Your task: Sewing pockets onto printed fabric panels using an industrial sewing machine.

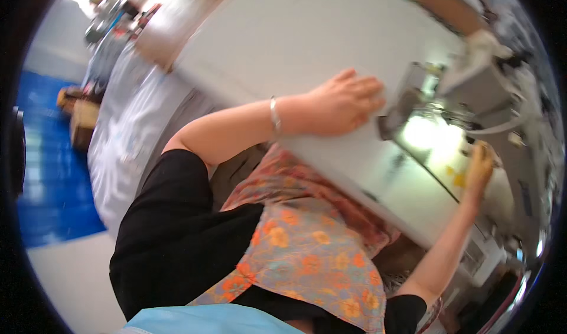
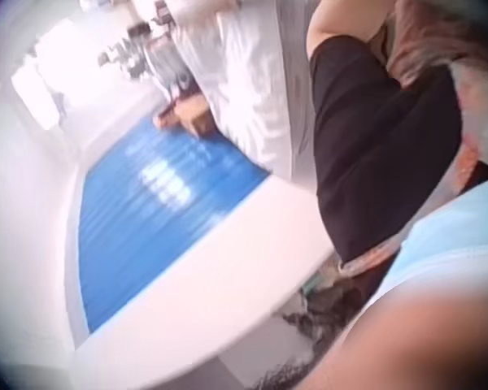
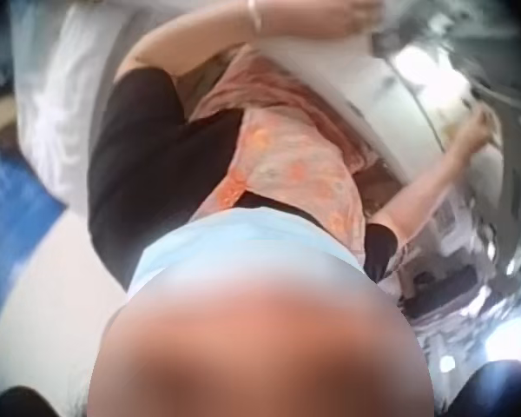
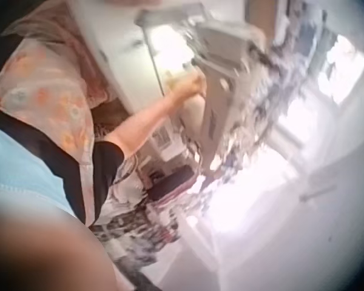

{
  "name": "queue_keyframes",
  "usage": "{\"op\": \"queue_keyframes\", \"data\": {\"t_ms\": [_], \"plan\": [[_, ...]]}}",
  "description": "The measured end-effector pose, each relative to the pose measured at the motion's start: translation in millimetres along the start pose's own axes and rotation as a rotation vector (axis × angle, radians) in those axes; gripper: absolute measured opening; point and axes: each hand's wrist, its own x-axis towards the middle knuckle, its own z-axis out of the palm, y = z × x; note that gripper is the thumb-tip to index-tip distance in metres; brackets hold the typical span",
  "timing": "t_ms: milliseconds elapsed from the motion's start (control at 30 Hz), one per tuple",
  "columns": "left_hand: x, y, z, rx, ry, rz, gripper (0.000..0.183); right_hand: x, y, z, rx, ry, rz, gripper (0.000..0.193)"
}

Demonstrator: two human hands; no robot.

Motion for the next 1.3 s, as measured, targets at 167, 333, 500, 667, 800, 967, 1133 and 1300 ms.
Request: {"op": "queue_keyframes", "data": {"t_ms": [167,333,500,667,800,967,1133,1300], "plan": [[-204,-28,-26,0.534,0.293,-0.319,0.04,4,-25,20,0.246,0.156,0.114,0.042],[-360,-72,-82,0.911,-0.012,-1.039,0.04,2,-40,27,0.544,0.104,0.283,0.035],[-419,-98,-96,0.661,-0.044,-1.209,0.02,1,-39,33,0.465,0.102,0.197,0.034],[-478,-111,-185,0.815,0.656,-1.245,0.016,-7,-49,35,0.493,0.119,0.219,0.033],[-447,-66,-247,0.584,1.27,-1.117,0.03,-5,-52,36,0.523,0.077,0.201,0.033],[-331,-13,-278,0.637,1.402,-0.83,0.04,-6,-60,37,0.425,0.071,0.172,0.034],[-242,30,-295,0.776,1.479,-0.521,0.04,-11,-70,34,0.457,0.028,0.121,0.035],[-162,16,-280,0.708,1.374,-0.214,0.029,-21,-83,23,0.296,-0.048,0.137,0.036]]}}
